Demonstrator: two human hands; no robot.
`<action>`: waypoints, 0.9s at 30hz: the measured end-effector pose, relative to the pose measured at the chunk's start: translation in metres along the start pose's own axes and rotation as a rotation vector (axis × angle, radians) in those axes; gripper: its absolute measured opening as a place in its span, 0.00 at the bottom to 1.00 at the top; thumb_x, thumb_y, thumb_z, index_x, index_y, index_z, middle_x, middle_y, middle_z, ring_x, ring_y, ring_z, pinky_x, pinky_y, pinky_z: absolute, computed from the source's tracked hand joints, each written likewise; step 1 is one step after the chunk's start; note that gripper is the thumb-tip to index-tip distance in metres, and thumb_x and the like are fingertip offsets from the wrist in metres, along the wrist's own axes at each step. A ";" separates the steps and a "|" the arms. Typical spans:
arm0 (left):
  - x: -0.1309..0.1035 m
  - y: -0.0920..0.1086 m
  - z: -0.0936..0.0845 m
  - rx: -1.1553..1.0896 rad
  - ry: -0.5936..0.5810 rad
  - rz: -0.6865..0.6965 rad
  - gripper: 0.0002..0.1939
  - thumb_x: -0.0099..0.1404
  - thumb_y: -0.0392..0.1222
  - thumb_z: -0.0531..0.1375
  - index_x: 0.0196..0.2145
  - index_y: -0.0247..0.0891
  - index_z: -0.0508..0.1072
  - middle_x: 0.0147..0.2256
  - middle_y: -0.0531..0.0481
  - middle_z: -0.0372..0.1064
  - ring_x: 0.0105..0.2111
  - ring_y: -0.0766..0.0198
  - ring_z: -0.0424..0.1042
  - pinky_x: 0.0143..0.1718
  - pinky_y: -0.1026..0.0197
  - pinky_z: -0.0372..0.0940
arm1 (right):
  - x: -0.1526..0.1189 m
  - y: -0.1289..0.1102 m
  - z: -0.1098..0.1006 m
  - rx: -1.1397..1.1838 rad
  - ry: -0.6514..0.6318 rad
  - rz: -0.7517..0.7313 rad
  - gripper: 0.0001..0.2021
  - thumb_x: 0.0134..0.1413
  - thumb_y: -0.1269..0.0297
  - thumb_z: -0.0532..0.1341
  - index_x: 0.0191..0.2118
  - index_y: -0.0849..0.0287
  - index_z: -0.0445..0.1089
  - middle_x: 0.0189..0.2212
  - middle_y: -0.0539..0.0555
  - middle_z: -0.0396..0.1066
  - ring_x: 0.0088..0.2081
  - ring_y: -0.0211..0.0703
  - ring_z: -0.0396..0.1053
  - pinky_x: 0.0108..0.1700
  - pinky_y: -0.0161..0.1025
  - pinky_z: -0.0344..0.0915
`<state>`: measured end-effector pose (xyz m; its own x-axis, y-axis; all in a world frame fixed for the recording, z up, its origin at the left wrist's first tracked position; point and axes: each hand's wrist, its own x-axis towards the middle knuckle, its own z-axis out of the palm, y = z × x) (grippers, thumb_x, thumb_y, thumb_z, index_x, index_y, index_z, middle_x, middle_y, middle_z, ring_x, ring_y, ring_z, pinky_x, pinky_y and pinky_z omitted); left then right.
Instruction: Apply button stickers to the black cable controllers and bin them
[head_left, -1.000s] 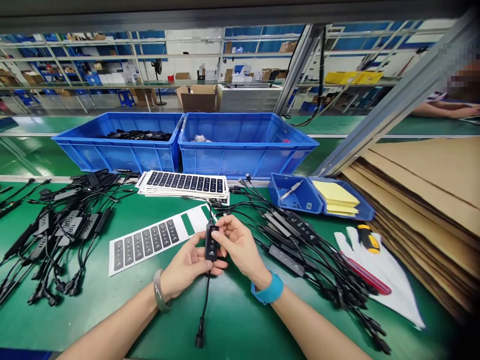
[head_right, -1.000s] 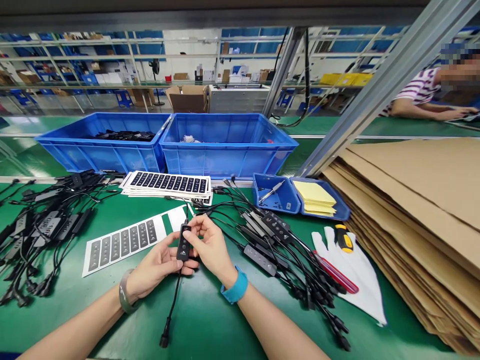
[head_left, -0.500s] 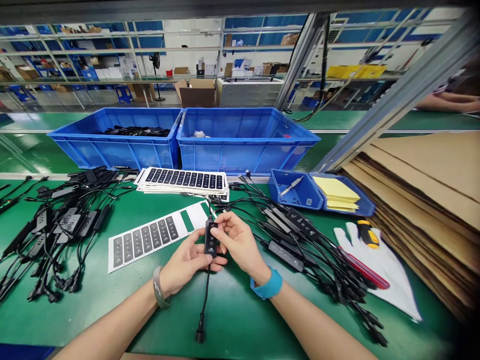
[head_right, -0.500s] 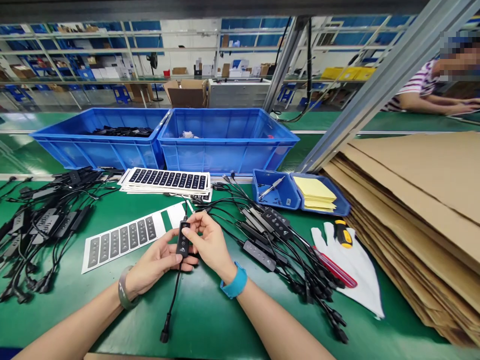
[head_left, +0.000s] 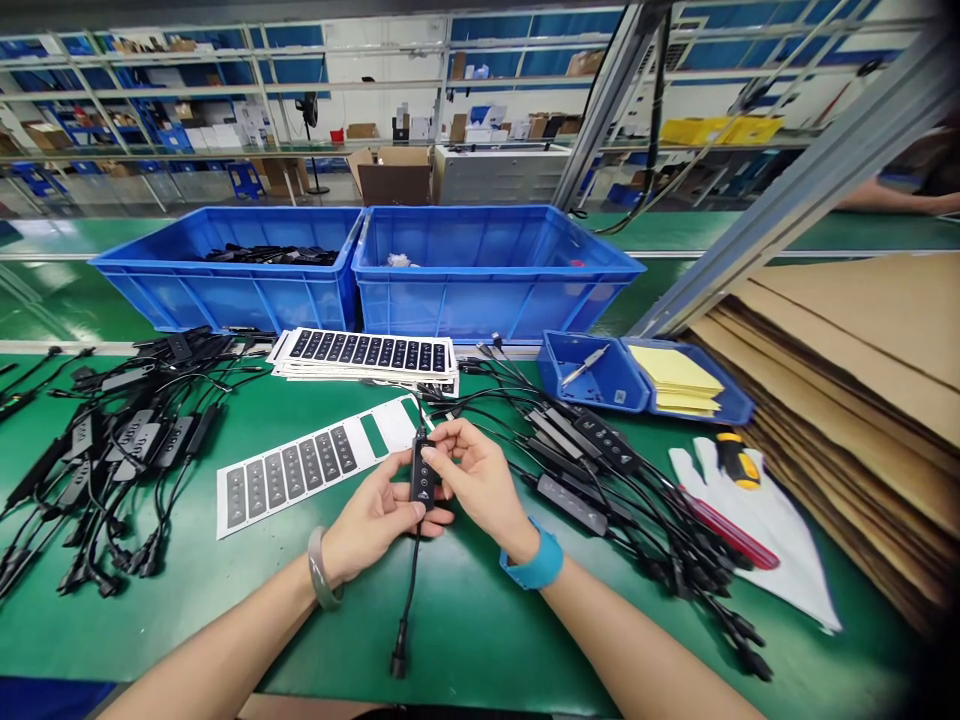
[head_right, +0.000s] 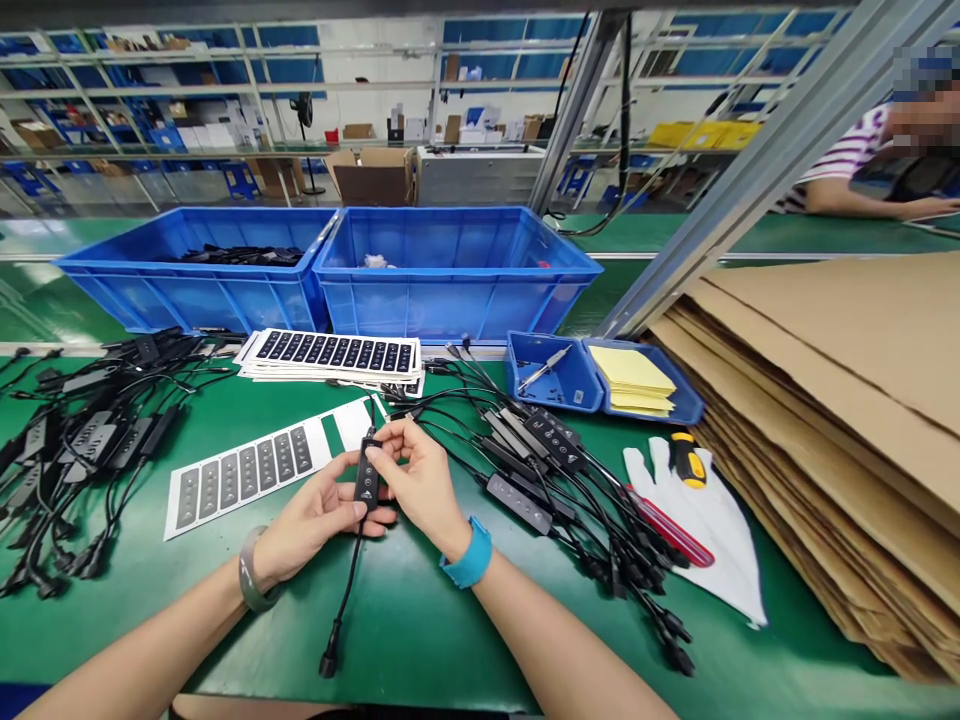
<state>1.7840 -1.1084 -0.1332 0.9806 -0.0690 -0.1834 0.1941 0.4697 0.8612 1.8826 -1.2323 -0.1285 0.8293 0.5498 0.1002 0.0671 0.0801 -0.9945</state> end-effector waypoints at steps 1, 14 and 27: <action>0.000 0.000 0.000 0.003 0.002 0.001 0.33 0.59 0.43 0.66 0.55 0.37 0.53 0.44 0.38 0.71 0.41 0.51 0.75 0.43 0.51 0.68 | 0.000 0.000 0.000 -0.006 0.003 0.002 0.09 0.51 0.62 0.64 0.36 0.58 0.65 0.24 0.45 0.61 0.20 0.30 0.58 0.16 0.27 0.61; 0.000 0.002 0.005 0.036 0.028 0.018 0.30 0.57 0.45 0.67 0.52 0.37 0.57 0.39 0.43 0.72 0.38 0.55 0.76 0.39 0.56 0.70 | 0.002 0.001 -0.002 -0.145 -0.004 0.054 0.23 0.47 0.62 0.64 0.50 0.57 0.60 0.33 0.49 0.62 0.30 0.37 0.63 0.25 0.32 0.64; 0.002 0.002 0.005 0.142 0.011 -0.060 0.25 0.58 0.52 0.65 0.44 0.30 0.68 0.33 0.42 0.74 0.27 0.65 0.74 0.28 0.65 0.70 | 0.003 -0.002 0.002 -0.076 -0.136 0.082 0.17 0.59 0.50 0.55 0.40 0.60 0.68 0.23 0.47 0.63 0.24 0.35 0.60 0.27 0.33 0.60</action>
<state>1.7863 -1.1122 -0.1293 0.9670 -0.0832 -0.2408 0.2547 0.3360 0.9068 1.8838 -1.2288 -0.1263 0.7513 0.6597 0.0166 0.0486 -0.0303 -0.9984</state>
